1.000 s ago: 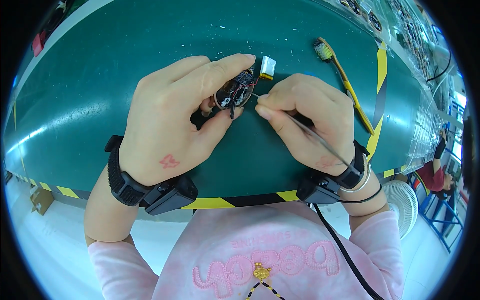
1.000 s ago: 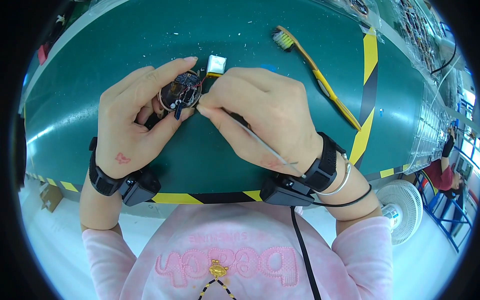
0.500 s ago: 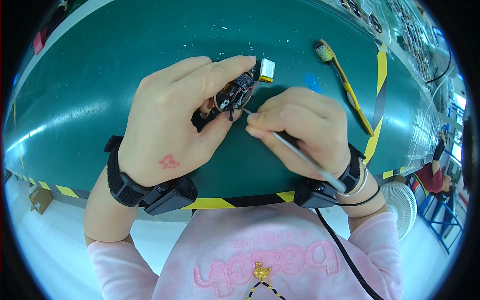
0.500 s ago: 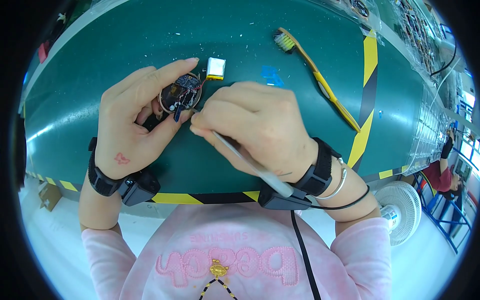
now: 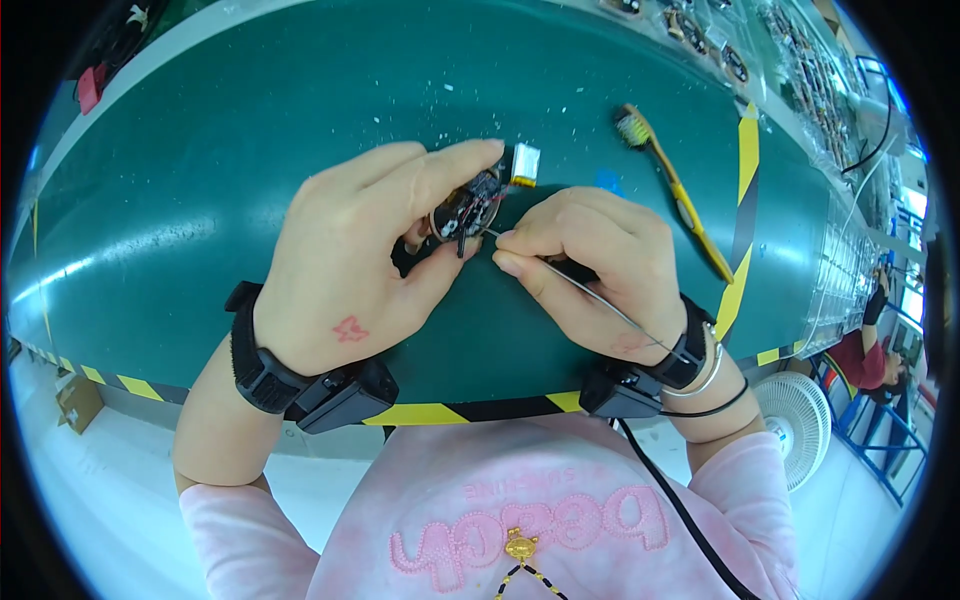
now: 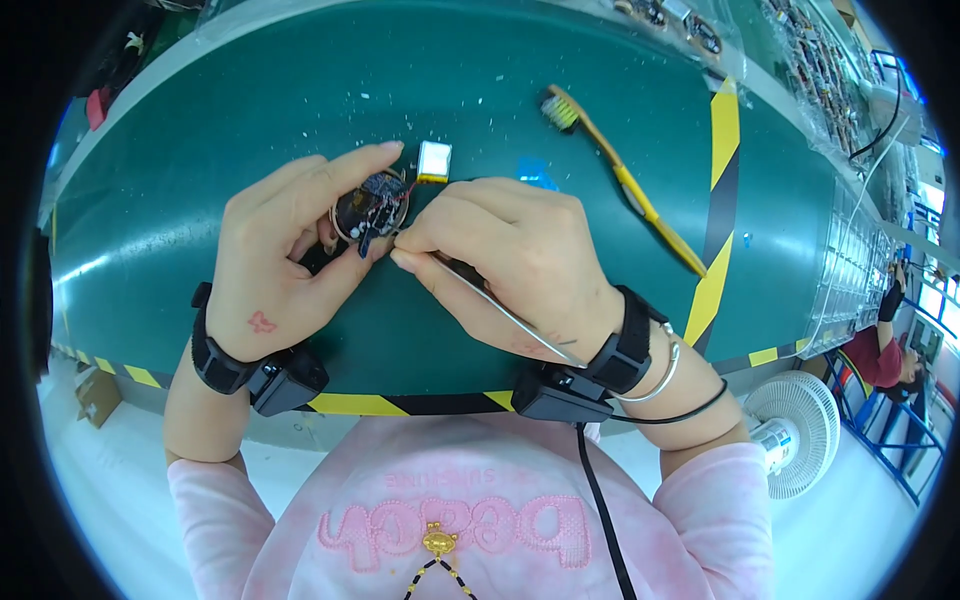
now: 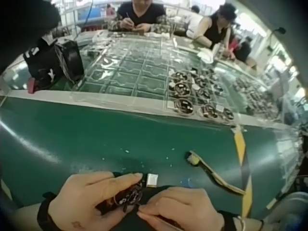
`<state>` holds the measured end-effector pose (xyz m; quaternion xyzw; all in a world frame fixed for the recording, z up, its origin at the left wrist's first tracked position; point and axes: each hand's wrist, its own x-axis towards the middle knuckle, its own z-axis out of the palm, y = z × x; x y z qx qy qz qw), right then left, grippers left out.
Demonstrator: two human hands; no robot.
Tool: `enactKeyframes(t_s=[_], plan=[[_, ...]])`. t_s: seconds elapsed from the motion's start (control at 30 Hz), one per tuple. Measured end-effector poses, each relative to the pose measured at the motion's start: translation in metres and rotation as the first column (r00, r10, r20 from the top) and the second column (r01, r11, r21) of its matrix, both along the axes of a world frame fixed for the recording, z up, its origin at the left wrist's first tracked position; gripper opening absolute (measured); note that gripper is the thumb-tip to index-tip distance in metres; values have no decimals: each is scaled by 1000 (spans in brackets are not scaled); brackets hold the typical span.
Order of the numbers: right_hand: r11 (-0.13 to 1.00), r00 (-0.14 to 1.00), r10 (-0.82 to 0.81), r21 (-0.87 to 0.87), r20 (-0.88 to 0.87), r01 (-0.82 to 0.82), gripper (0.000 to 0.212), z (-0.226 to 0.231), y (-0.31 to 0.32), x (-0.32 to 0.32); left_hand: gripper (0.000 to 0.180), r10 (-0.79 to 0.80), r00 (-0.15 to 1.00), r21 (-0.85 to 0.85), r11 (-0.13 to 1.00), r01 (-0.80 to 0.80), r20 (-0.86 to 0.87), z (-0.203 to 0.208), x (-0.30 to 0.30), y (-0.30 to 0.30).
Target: The person uses tweezers to manipulate components inside a watch casing, then brushes the watch with a toothbrush. They continue using the tweezers to remove a small battery and a circuit board from the casing.
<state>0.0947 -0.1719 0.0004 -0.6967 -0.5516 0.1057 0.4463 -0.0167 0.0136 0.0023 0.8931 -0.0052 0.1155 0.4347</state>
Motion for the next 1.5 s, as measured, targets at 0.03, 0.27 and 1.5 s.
enactKeyframes(t_s=[0.03, 0.27, 1.5], plan=[[1000, 1000, 4, 8, 13, -4, 15, 0, -1, 0, 60, 4, 1000, 8, 1000, -4, 13, 0, 0, 0], [999, 997, 11, -34, -77, -13, 12, 0, -3, 0, 57, 4, 1000, -48, 999, -4, 11, -3, 0, -1], [995, 993, -62, -90, -101, 53, 9, 1, -4, -4, 54, -10, 1000, -58, 998, 10, 6, -5, -1, 1]])
